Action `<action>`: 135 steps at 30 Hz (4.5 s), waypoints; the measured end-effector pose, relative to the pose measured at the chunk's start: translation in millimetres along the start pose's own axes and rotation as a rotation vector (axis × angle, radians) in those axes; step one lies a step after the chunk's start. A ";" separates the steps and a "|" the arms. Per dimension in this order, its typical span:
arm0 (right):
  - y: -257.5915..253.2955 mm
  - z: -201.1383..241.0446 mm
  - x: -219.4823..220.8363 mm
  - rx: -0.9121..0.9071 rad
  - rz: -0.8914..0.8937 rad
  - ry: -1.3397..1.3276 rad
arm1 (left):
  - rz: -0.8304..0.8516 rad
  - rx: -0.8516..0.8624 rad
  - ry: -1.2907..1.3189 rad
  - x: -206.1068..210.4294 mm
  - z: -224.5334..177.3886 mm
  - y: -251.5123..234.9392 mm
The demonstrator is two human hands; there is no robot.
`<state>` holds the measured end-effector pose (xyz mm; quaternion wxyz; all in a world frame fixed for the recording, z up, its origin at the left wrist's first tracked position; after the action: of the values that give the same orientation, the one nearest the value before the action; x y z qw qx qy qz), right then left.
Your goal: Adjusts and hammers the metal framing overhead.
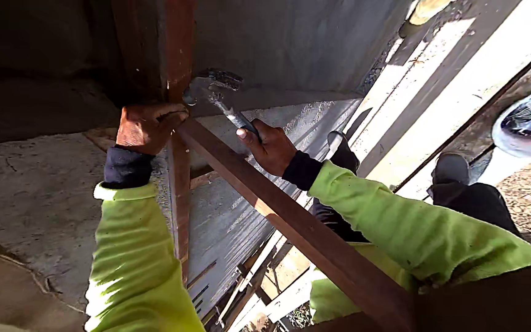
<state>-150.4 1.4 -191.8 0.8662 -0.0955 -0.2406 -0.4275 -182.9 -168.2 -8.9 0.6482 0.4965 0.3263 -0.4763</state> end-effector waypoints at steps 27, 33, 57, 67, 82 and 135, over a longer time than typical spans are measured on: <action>10.1 -16.9 2.0 -0.289 -0.098 0.058 | 0.002 0.133 -0.028 -3.1 -4.8 -1.0; -0.8 -20.8 -1.3 -0.092 0.082 0.162 | 0.042 0.017 0.019 -3.9 5.2 2.7; 7.3 -35.2 -5.9 -0.280 -0.076 0.030 | -0.698 -0.679 0.817 39.2 -18.3 113.9; -8.5 -50.5 6.4 -0.202 0.094 0.112 | -0.434 -1.140 2.040 92.1 -178.9 82.6; -11.8 -41.6 5.1 -0.257 0.079 0.083 | -0.540 -1.160 1.953 91.4 -171.7 88.4; 9.8 -49.7 2.4 -0.459 -0.097 -0.077 | -0.636 -1.266 1.872 96.4 -167.4 91.9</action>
<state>-124.8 -12.6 -233.2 0.7904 -0.2943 -0.1742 -0.5082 -55.9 -31.8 -113.9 0.1388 0.1382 0.9637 0.1813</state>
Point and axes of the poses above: each hand's wrist, its own y-axis away from the middle knuckle, its own x-axis out of the palm, z = x × y, the point moved 7 cm from there along -y, towards the middle knuckle, and after that the axes turned 15 degrees about -y, right-handed, at the moved point
